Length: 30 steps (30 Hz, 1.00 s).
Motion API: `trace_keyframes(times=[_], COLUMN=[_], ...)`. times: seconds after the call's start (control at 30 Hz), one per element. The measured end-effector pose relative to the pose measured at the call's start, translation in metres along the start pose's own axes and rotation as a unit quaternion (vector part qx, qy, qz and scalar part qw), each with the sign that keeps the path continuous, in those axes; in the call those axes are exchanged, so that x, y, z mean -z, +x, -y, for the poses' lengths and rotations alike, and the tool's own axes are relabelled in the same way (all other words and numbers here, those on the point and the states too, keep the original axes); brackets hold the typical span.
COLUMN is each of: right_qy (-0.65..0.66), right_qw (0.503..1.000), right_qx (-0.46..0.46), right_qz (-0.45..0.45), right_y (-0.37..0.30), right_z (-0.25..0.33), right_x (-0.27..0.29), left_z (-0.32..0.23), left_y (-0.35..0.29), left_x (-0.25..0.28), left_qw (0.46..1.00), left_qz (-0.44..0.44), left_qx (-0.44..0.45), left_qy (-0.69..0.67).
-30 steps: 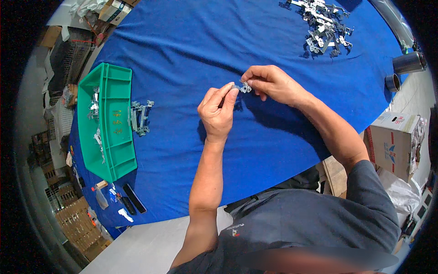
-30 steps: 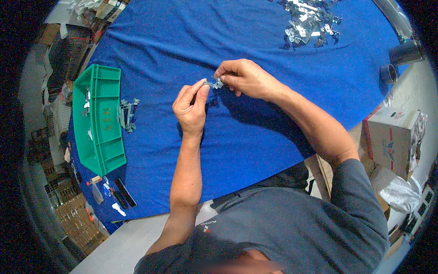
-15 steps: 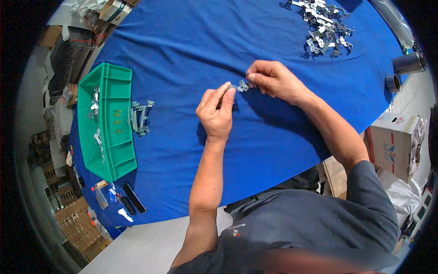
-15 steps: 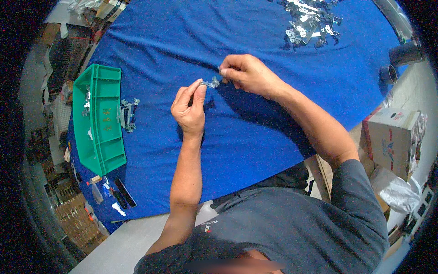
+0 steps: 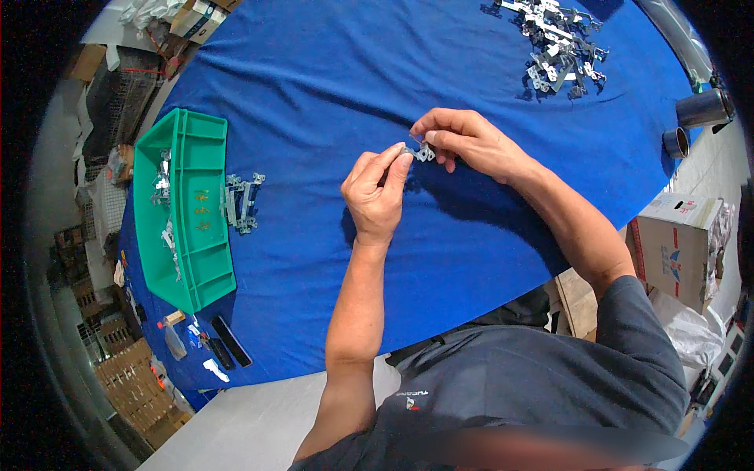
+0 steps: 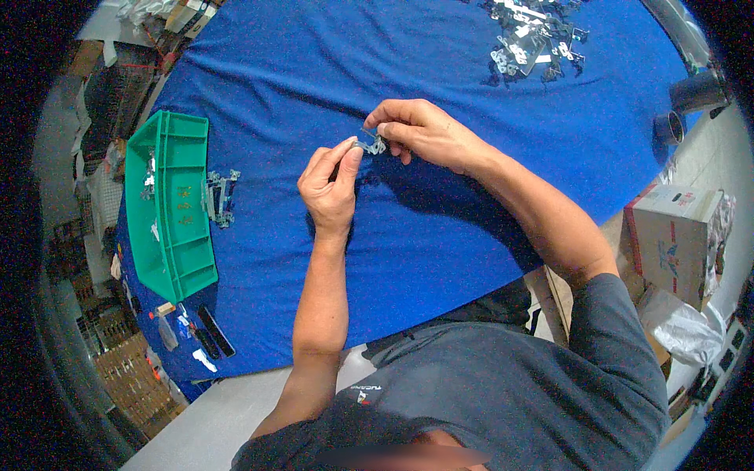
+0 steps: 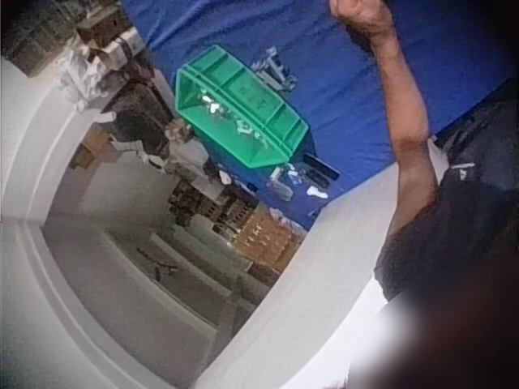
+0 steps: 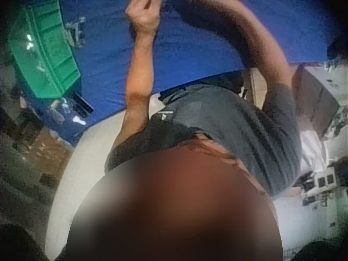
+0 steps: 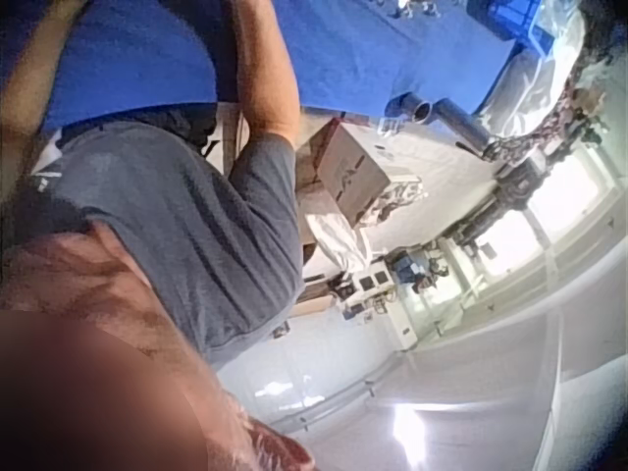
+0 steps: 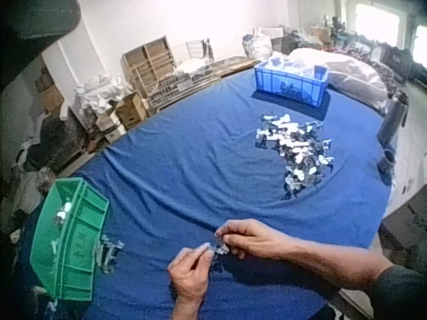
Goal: Assembling small metal components by snapping them together on a table.
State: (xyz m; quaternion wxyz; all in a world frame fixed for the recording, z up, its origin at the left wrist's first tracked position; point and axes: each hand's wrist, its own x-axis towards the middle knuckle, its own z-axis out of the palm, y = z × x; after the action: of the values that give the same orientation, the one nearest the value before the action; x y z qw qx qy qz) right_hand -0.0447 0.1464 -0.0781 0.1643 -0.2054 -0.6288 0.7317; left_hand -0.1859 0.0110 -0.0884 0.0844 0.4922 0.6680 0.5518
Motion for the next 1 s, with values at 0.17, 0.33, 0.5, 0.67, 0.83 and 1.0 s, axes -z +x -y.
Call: trace_keyframes(times=[0.17,0.33,0.5,0.67,0.83,1.0], right_qy=[-0.073,-0.029,-0.076,-0.102,-0.129,-0.131], right_qw=[0.996,0.998,0.997,0.995,0.99,0.991], right_qx=[-0.014,0.001,-0.02,-0.015,-0.052,-0.031], right_qz=[0.046,-0.05,0.019,0.016,0.008,0.013], right_y=[0.0,-0.001,-0.002,-0.001,-0.003,-0.002], right_z=[0.001,0.005,0.001,0.0,0.012,0.005], right_x=[0.005,0.005,0.002,0.002,0.0,0.002], left_z=[-0.003,-0.002,-0.001,-0.001,0.001,-0.002], left_y=[0.001,-0.001,-0.001,-0.001,0.0,0.0], left_x=[0.0,0.0,0.0,0.002,0.001,0.001], left_qw=[1.0,1.0,0.999,0.999,0.999,1.0], left_qz=[0.024,-0.005,-0.049,-0.028,-0.035,-0.017], left_qx=[-0.011,-0.004,-0.012,0.022,0.004,-0.004], left_qy=[-0.004,0.002,0.004,-0.01,-0.021,-0.009])
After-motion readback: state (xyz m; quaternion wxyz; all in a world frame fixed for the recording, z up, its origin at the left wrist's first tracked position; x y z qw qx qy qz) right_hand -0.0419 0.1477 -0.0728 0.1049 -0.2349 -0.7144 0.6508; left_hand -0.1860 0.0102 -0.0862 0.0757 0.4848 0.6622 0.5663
